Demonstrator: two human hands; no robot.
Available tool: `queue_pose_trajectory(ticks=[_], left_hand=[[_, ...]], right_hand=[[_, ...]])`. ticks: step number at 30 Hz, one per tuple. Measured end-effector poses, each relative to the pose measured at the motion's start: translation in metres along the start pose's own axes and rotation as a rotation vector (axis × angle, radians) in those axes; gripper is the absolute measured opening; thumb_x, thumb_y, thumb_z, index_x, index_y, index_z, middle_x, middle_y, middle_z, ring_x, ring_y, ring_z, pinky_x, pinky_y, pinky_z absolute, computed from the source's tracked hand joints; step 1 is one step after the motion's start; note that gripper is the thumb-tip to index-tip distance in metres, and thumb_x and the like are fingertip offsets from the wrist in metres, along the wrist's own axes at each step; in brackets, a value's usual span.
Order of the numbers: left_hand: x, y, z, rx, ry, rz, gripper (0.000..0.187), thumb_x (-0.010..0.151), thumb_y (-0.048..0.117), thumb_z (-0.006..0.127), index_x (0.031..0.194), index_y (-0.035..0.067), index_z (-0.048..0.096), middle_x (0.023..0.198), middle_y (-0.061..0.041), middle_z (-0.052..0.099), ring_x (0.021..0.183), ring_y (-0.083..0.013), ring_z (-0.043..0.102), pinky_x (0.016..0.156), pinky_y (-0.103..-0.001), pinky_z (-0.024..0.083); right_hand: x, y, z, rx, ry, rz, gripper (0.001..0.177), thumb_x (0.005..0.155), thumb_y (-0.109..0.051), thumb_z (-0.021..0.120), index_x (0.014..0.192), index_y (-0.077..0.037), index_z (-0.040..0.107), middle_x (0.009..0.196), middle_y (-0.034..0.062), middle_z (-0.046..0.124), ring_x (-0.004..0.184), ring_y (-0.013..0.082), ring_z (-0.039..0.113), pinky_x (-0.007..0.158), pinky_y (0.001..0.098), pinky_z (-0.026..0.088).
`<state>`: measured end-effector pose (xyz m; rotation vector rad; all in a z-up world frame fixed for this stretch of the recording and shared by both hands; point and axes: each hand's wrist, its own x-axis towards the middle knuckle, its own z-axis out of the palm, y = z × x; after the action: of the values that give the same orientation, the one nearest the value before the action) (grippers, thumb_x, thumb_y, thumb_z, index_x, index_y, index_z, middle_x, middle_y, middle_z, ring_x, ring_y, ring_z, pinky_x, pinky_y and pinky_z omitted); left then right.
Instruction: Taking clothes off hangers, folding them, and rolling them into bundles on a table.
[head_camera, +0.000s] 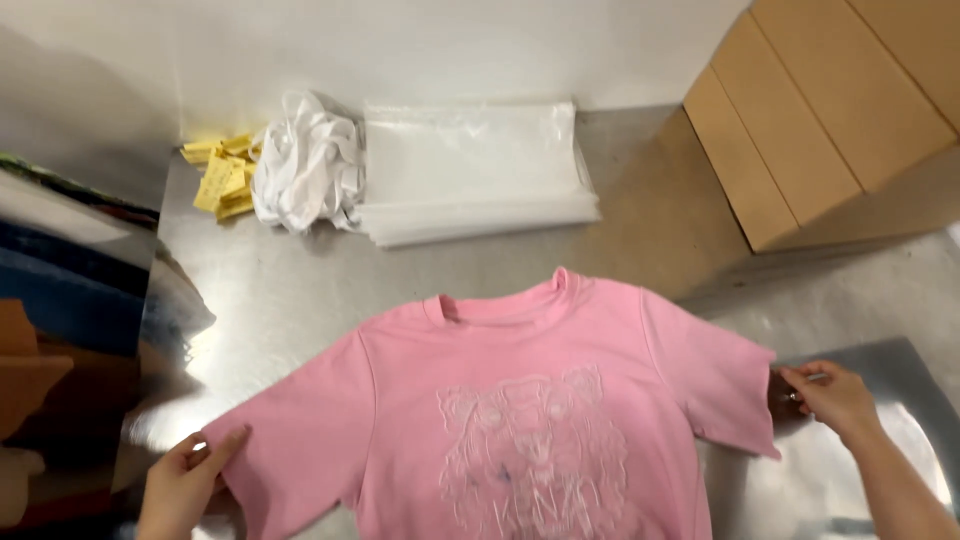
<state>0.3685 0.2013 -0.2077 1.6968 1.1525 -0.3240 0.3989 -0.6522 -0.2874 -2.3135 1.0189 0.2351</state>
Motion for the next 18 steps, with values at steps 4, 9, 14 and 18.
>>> queue_pose_trajectory(ticks=[4, 9, 14, 18], left_hand=[[0.016, -0.088, 0.016, -0.217, 0.340, 0.277, 0.057, 0.089, 0.022, 0.085, 0.132, 0.005, 0.052, 0.107, -0.011, 0.071, 0.070, -0.0230, 0.061, 0.064, -0.037, 0.050], [-0.053, -0.163, 0.055, 0.256, 0.519, 0.372, 0.037, 0.085, 0.038, 0.083, 0.101, 0.008, 0.070, 0.078, -0.009, 0.072, 0.073, -0.0291, 0.069, 0.079, -0.044, 0.052], [-0.167, -0.169, 0.092, 0.539, 0.228, 0.092, 0.044, 0.071, 0.069, 0.075, 0.075, 0.025, 0.077, 0.075, 0.004, 0.075, 0.075, -0.0166, 0.072, 0.076, -0.030, 0.053], [-0.180, -0.209, 0.097, 0.679, 0.200, 0.146, 0.048, 0.073, 0.077, 0.070, 0.085, 0.030, 0.070, 0.087, 0.013, 0.069, 0.079, -0.0103, 0.071, 0.071, -0.031, 0.053]], right_hand=[[-0.120, -0.012, 0.020, -0.070, 0.019, -0.002, 0.047, 0.097, -0.055, 0.068, 0.094, -0.011, 0.083, 0.077, 0.0113, 0.081, 0.080, 0.0254, 0.072, 0.084, 0.0375, 0.046], [-0.247, -0.014, 0.054, 0.050, -0.017, -0.053, 0.042, 0.090, -0.039, 0.082, 0.071, -0.004, 0.069, 0.067, 0.0091, 0.066, 0.068, 0.0197, 0.056, 0.073, 0.0321, 0.042], [-0.303, -0.003, 0.091, -0.134, 0.026, -0.030, 0.059, 0.077, -0.061, 0.083, 0.069, -0.011, 0.054, 0.061, 0.0048, 0.056, 0.061, 0.0224, 0.054, 0.075, 0.0340, 0.051], [-0.297, 0.034, 0.109, -0.275, 0.013, -0.155, 0.048, 0.071, -0.061, 0.081, 0.079, -0.019, 0.058, 0.063, -0.0012, 0.068, 0.065, 0.0209, 0.071, 0.075, 0.0353, 0.056]])
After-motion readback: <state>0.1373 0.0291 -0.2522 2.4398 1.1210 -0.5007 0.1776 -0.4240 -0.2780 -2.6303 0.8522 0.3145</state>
